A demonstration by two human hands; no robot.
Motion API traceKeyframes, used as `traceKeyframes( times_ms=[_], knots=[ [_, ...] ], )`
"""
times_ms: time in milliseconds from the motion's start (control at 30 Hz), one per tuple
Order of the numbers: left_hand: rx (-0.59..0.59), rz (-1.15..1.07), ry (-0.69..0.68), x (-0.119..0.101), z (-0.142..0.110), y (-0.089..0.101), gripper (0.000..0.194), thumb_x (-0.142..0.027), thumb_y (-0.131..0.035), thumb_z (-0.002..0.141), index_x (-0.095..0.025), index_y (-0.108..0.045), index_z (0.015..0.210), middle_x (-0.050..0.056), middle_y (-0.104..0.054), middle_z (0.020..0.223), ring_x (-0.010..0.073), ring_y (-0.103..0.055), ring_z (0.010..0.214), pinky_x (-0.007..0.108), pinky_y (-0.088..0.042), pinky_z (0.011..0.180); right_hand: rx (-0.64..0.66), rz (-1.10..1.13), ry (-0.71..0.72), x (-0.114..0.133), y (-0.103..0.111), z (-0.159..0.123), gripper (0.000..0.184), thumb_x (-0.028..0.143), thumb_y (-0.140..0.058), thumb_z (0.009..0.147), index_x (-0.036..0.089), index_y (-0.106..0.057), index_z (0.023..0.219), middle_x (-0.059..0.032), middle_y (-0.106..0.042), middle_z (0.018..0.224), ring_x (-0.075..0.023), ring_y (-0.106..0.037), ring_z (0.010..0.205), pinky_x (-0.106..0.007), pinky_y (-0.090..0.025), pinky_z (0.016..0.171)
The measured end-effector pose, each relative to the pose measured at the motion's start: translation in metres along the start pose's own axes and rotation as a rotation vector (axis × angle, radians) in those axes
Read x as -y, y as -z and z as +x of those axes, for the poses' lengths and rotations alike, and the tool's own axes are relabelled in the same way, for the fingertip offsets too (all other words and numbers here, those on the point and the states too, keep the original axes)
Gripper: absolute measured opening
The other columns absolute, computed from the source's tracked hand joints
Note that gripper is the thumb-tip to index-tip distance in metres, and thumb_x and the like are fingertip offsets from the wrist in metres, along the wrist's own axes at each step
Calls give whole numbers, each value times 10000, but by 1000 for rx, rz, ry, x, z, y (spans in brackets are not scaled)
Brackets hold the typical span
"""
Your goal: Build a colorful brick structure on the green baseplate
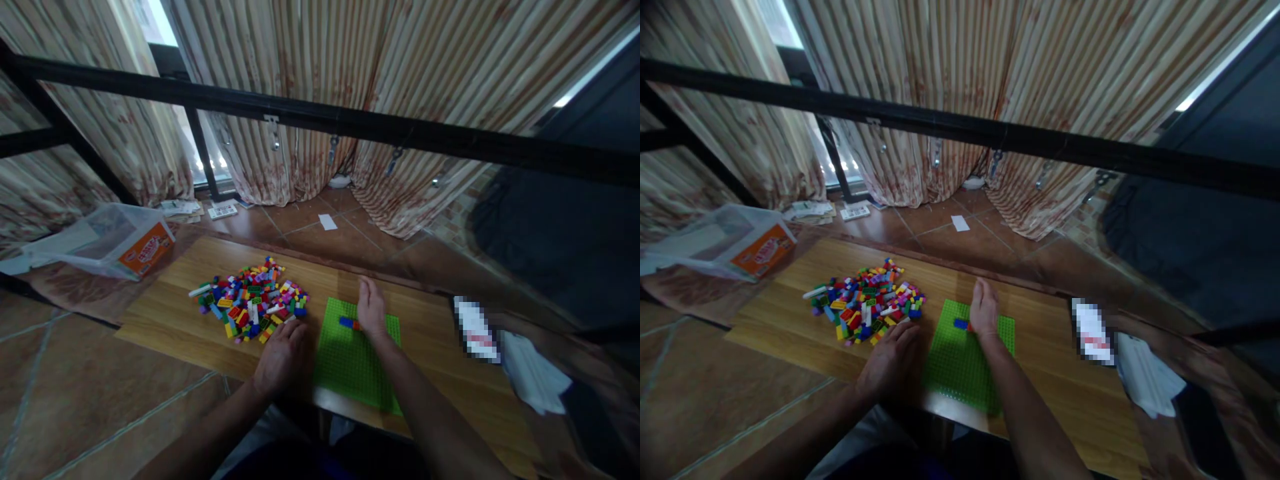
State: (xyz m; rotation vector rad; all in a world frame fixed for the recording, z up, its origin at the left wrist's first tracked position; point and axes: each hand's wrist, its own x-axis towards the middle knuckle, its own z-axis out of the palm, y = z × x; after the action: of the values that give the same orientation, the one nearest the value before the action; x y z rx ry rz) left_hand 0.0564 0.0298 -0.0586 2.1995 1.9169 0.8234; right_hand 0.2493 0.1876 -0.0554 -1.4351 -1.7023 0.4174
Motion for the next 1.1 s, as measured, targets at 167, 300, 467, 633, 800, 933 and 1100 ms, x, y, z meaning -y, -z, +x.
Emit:
traceKeyframes(
  times_ms=[167,300,467,633,800,933,1100],
  knots=[
    [-103,-63,33,4,-5,-3,334,-93,-441,884,-169,-601,1168,115,-642,1210,227,-606,1143,390,-546,973,-160,291,-127,2,42,4,486,518,-346,933,170,-656,1069,-120,-730,1018,-217,-665,952,-382,-488,892],
    [-84,-153,123,-5,-1,-1,295,-135,-471,892,-170,-609,1149,106,-672,1153,223,-630,1103,406,-543,972,-173,162,-148,-33,84,-30,439,525,-470,868,164,-693,977,-141,-731,1019,-254,-665,965,-410,-491,898],
    [30,-276,135,-27,11,0,299,-114,-511,860,-180,-626,1129,82,-692,1088,206,-642,1060,391,-533,956,-121,-192,-144,-103,128,-77,457,500,-418,873,162,-698,997,-183,-716,1022,-314,-657,935,-478,-499,850],
    [67,-301,172,-46,21,-9,313,-96,-524,854,-175,-613,1143,73,-689,1071,189,-648,1008,358,-538,928,-102,-379,63,-132,145,-89,402,422,-400,885,162,-698,960,-179,-698,1032,-306,-622,963,-488,-489,893],
    [108,-215,191,-62,35,-24,318,-118,-516,873,-172,-600,1175,87,-676,1102,206,-637,1036,362,-516,964,-134,-447,112,-130,142,-91,384,363,-393,911,141,-692,1006,-165,-692,1052,-279,-591,1010,-458,-481,916],
    [125,-149,233,-73,43,-39,371,-133,-519,876,-150,-574,1243,111,-659,1145,234,-618,1095,379,-498,998,-147,-421,98,-130,143,-92,358,359,-416,909,144,-695,971,-151,-693,1040,-262,-597,991,-436,-483,925],
    [135,-120,277,-78,47,-48,423,-167,-546,872,-138,-540,1295,126,-640,1179,244,-599,1138,372,-487,1015,-163,-366,76,-130,146,-92,347,364,-433,904,143,-699,935,-150,-697,1005,-256,-615,968,-426,-493,906]
  ],
)
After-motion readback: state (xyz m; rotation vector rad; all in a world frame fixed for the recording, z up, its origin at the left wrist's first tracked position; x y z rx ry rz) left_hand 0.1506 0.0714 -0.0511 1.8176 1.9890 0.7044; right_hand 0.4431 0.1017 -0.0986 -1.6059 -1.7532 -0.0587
